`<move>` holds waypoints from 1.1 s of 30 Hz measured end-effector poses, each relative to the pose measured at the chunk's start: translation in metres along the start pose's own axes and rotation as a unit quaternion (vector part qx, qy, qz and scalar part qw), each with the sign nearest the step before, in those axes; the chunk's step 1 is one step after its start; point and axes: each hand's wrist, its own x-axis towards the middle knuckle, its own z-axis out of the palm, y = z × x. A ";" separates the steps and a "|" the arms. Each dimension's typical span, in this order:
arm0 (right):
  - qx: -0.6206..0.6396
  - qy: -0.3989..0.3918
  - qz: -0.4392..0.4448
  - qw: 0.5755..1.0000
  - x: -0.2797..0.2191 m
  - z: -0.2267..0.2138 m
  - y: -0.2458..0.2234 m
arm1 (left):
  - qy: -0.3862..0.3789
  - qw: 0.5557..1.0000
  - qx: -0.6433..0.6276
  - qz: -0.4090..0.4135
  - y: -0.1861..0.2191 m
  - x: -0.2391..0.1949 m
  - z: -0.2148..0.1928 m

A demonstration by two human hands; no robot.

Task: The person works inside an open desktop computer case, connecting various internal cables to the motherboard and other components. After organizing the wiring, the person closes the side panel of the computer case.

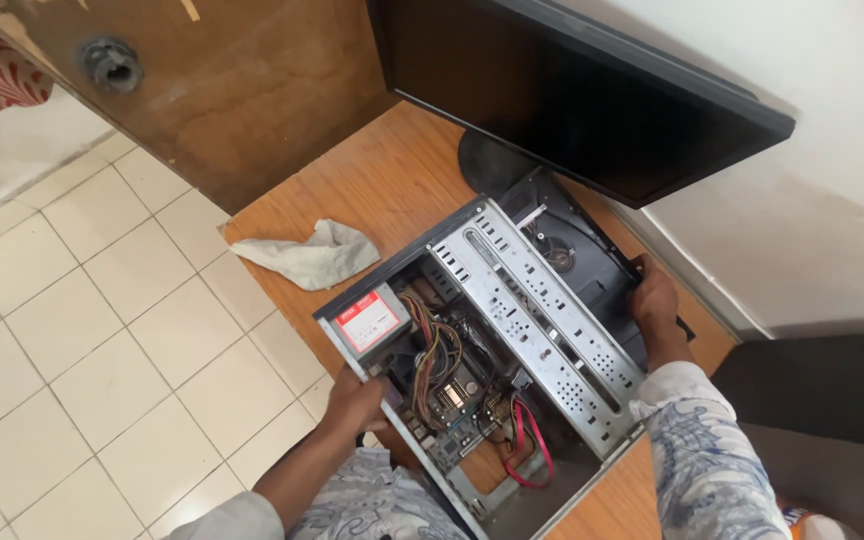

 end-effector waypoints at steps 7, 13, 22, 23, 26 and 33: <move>0.019 -0.030 -0.007 0.999 -0.014 -0.005 -0.029 | 0.066 0.992 0.013 -0.111 0.002 -0.045 0.008; 0.102 0.017 -0.060 0.993 -0.042 -0.039 -0.040 | 0.018 0.995 -0.023 -0.100 0.020 -0.054 0.008; 0.171 -0.007 -0.031 0.985 -0.125 -0.098 -0.124 | -0.006 0.995 0.011 -0.100 0.019 -0.050 0.003; 0.154 -0.011 -0.049 0.987 -0.128 -0.096 -0.126 | -0.002 0.994 0.014 -0.108 0.023 -0.052 0.003; 0.146 -0.016 -0.088 0.985 -0.136 -0.090 -0.124 | -0.009 0.994 0.018 -0.109 0.023 -0.055 0.001; 0.037 -0.113 -0.068 0.991 -0.144 -0.107 -0.159 | -0.038 0.995 0.025 -0.090 0.030 -0.061 0.001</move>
